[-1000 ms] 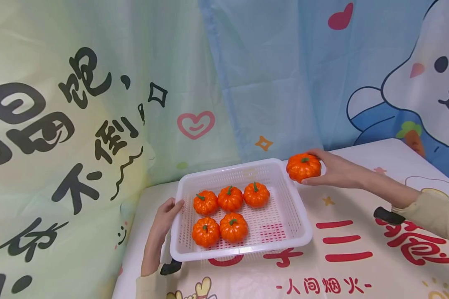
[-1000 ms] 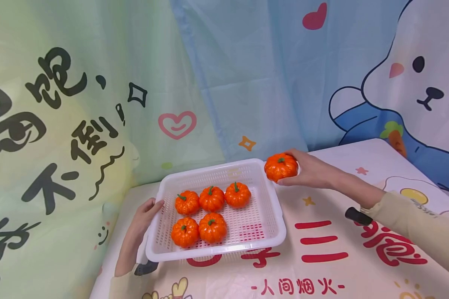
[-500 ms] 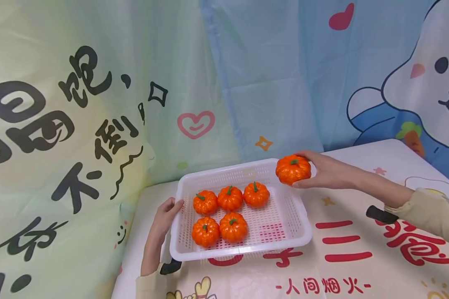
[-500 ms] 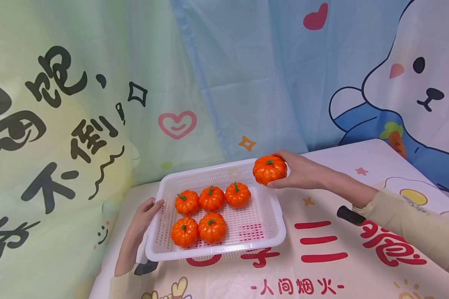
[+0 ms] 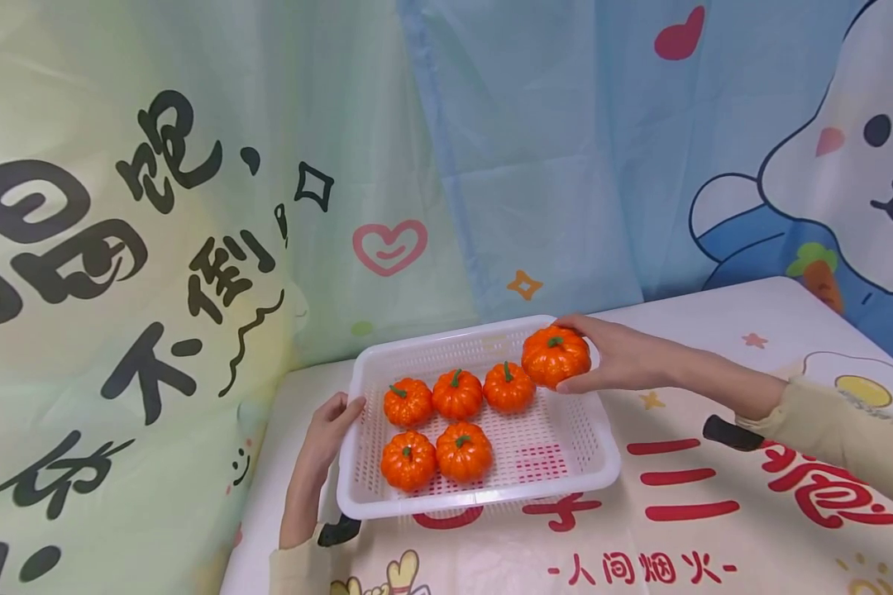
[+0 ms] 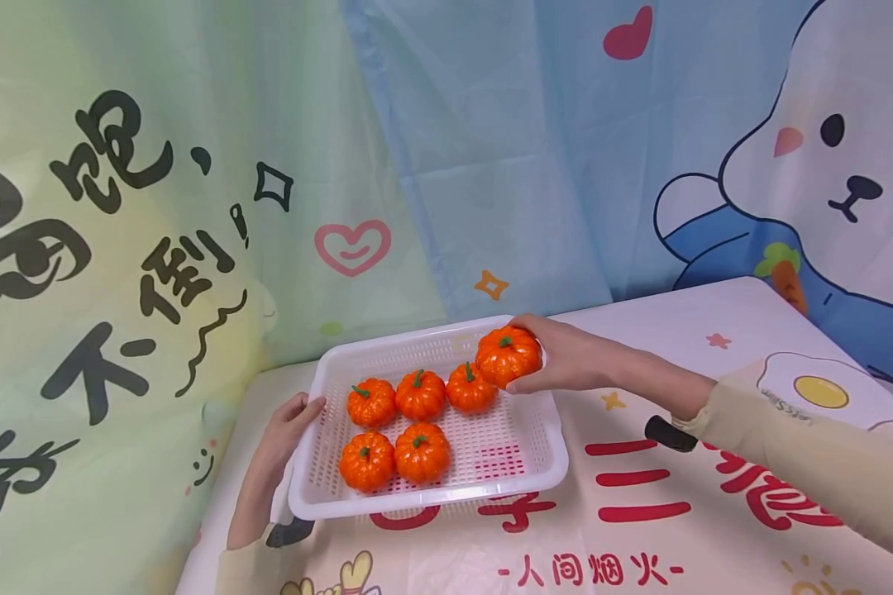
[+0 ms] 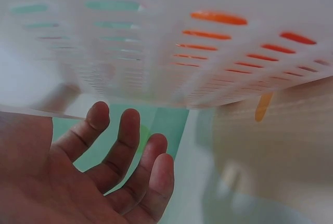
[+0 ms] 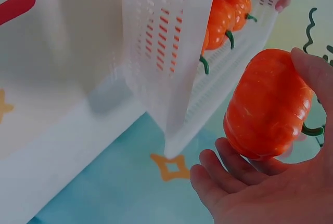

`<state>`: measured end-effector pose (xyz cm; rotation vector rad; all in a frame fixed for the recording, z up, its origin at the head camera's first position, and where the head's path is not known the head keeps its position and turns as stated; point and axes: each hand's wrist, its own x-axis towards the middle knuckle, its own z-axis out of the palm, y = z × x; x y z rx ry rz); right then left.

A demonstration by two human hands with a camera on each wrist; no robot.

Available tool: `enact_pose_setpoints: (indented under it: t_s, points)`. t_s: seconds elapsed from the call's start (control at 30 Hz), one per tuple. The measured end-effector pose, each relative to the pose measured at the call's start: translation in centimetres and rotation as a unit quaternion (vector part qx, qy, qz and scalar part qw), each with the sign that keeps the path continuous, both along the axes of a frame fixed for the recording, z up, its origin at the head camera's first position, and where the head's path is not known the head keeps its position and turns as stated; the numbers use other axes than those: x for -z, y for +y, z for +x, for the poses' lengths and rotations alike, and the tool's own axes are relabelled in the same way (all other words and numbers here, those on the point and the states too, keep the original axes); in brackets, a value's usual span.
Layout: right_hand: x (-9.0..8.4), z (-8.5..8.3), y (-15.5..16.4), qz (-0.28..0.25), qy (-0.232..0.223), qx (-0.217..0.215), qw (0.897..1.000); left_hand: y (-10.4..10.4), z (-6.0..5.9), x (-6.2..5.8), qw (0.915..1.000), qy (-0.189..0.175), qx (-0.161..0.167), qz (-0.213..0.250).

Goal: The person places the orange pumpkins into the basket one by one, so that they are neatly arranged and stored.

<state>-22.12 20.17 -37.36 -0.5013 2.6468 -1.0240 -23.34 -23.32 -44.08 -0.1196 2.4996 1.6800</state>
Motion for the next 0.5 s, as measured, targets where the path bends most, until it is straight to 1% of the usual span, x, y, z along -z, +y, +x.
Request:
enact_pose_setpoints:
  t_s: [0.17, 0.37, 0.5]
  points:
    - [0.4, 0.0, -1.2, 0.005, -0.004, -0.02, 1.0, 0.0, 0.1, 0.0, 1.0, 0.002, 0.003, 0.001]
    - [0.6, 0.0, -2.9, 0.005, -0.023, -0.042, 0.999, 0.0, 0.1, -0.1, 1.0, 0.002, 0.005, 0.0]
    - [1.0, 0.1, -3.9, 0.017, -0.03, -0.061, 0.998, 0.0, 0.1, -0.1, 1.0, 0.001, 0.004, -0.002]
